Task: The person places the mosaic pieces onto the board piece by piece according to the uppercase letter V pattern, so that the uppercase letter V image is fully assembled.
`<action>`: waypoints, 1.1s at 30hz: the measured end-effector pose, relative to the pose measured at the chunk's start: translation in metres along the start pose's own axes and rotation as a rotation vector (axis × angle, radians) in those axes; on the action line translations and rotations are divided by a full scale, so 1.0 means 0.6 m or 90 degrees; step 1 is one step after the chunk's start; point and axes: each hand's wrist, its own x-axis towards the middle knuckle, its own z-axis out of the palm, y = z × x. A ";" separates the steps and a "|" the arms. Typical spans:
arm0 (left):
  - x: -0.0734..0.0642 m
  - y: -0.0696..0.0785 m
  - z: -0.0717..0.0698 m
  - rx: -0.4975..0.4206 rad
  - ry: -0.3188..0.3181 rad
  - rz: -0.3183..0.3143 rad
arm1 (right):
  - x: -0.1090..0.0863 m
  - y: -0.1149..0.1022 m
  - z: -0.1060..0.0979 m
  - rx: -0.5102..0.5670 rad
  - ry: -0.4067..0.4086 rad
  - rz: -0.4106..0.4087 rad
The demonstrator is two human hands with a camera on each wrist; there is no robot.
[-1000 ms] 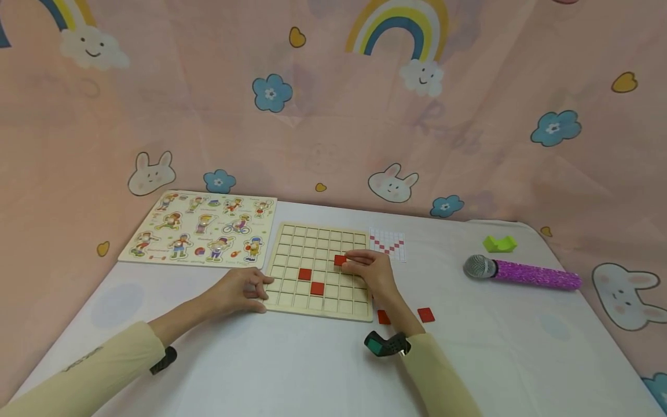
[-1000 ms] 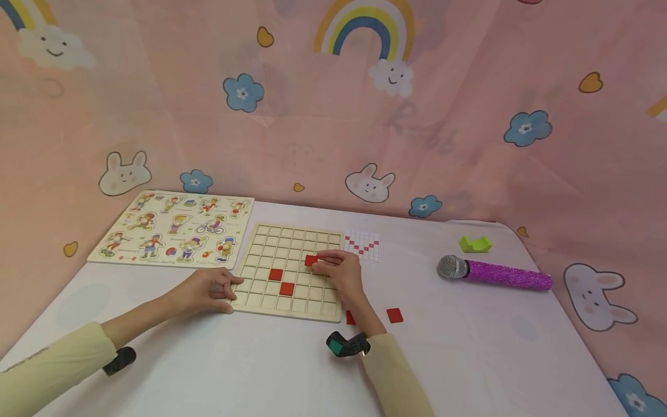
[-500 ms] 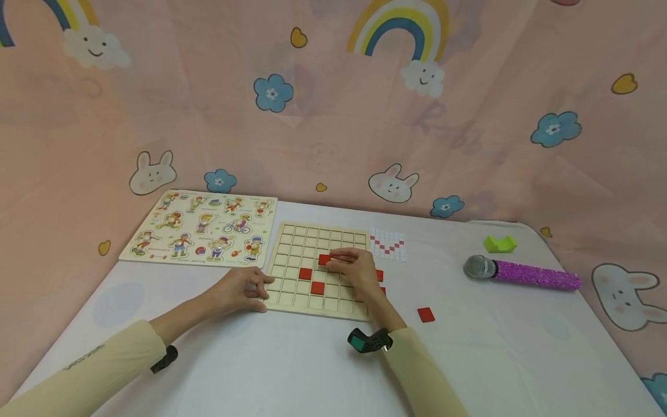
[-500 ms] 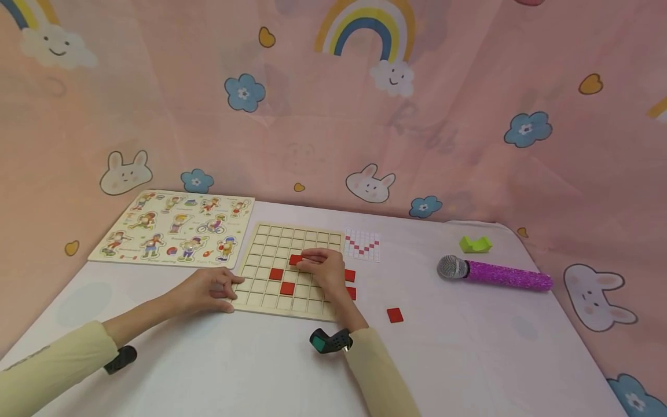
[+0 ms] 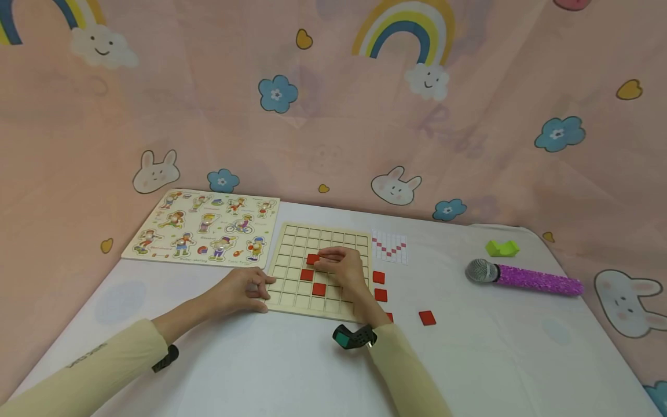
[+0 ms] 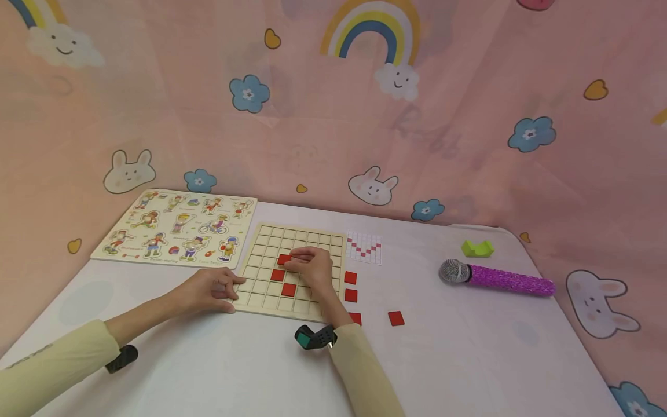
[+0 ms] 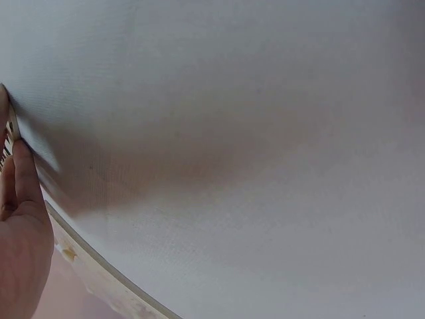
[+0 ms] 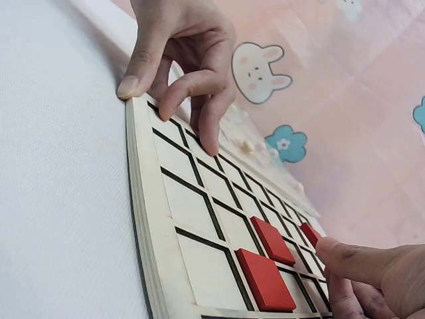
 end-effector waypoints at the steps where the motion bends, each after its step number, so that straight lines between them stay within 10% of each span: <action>1: 0.000 0.000 0.000 -0.001 0.000 -0.001 | 0.000 -0.001 0.003 -0.001 -0.005 -0.006; 33: 0.002 0.003 -0.004 -0.016 -0.005 -0.032 | 0.011 -0.021 0.047 -0.114 -0.046 -0.030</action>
